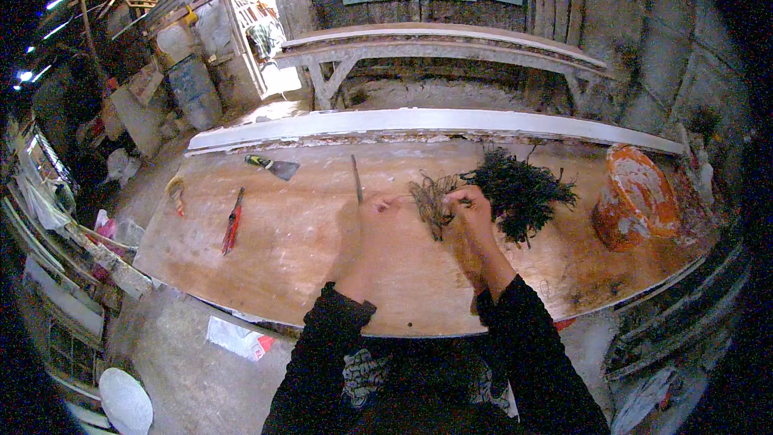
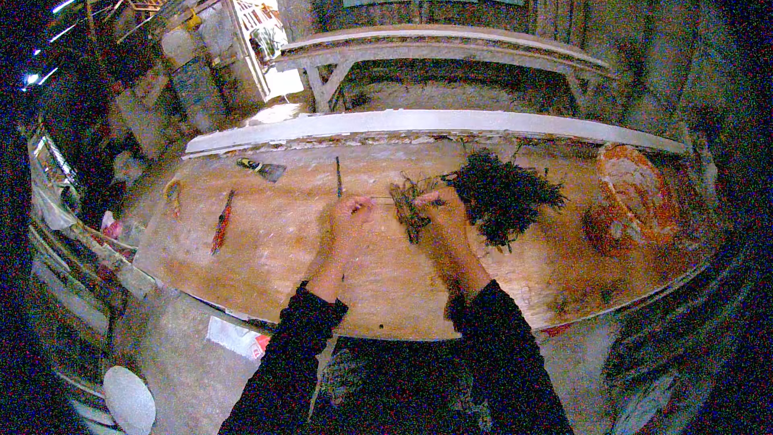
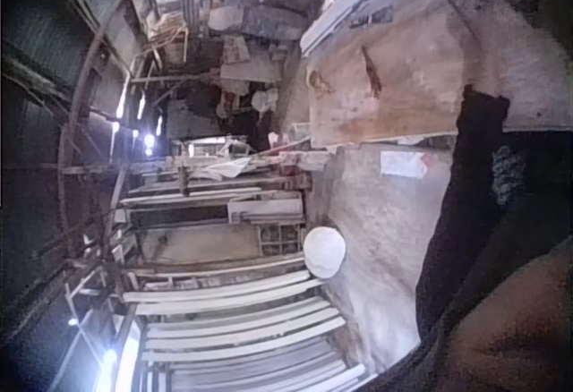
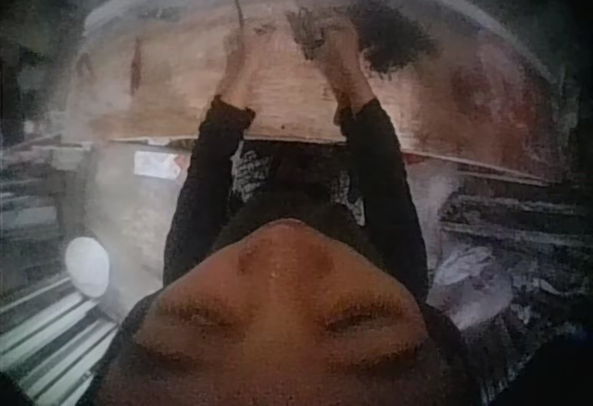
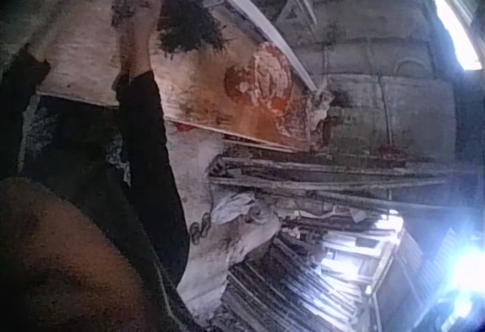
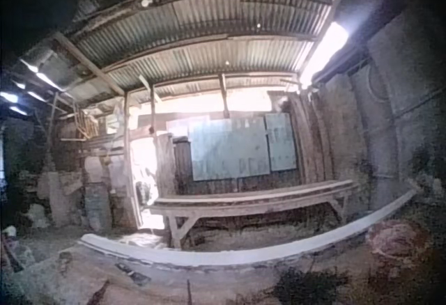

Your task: The person repeatedly picks up thin black cords from a wooden workbench, aligns them, and ties them into knots by hand. The tied cords are placed back on the bench. The workspace contains tools and a bucket, but only the cords are handled.

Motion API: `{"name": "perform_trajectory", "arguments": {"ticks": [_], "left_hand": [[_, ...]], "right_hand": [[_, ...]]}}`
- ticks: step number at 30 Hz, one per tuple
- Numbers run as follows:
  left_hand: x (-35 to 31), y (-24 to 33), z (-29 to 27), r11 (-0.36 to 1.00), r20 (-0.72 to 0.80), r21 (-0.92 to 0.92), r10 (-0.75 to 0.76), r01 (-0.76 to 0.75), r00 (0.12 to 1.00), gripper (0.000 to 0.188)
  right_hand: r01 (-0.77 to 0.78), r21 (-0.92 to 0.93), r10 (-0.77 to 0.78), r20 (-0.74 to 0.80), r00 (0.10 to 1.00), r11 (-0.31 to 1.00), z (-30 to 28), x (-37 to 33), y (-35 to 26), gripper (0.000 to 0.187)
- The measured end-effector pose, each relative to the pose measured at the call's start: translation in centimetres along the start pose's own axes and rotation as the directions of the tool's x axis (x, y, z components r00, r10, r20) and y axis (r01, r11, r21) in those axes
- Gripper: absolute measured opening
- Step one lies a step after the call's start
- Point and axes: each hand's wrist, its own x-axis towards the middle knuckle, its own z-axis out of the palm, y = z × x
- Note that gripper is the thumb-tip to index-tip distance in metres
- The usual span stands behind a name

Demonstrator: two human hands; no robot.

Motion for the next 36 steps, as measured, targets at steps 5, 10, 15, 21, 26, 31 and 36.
{"name": "perform_trajectory", "arguments": {"ticks": [5,10,15,21,26,31,36], "left_hand": [[0.9,-0.1,-1.0,0.992,-0.086,-0.097,-0.088,0.08,0.992,0.009],[0.6,-0.2,-0.8,0.996,-0.115,-0.01,-0.093,0.093,0.989,0.006],[0.8,-1.7,-0.6,0.996,-0.138,-0.044,0.075,-0.082,0.988,0.005],[1.1,-2.6,-0.1,0.998,-0.09,-0.067,0.007,-0.013,0.996,0.007],[0.9,-1.8,-0.2,0.99,0.126,-0.131,-0.033,0.05,0.991,0.011],[-1.5,3.3,0.7,0.974,0.567,0.081,0.13,-0.212,0.813,0.015],[-4.3,4.5,2.9,0.939,0.647,-0.114,0.317,-0.324,0.693,0.017]], "right_hand": [[0.037,-0.112,0.034,0.574,0.818,0.993,-0.1,-0.7,4.1,0.011],[-0.109,-0.06,0.121,0.667,0.735,0.992,0.5,-1.4,3.1,0.018],[0.066,-0.109,0.025,0.673,0.739,0.992,0.3,-0.9,3.2,0.013],[-0.115,-0.18,0.194,0.526,0.828,0.977,0.1,-0.9,2.7,0.006],[0.086,-0.083,-0.072,0.155,0.985,0.993,0.0,0.4,1.7,0.007],[0.296,-0.527,-0.401,-0.096,0.911,0.797,-3.4,3.1,3.6,0.011],[0.319,-0.743,-0.48,-0.004,0.877,0.588,-2.2,2.5,2.7,0.008]]}}
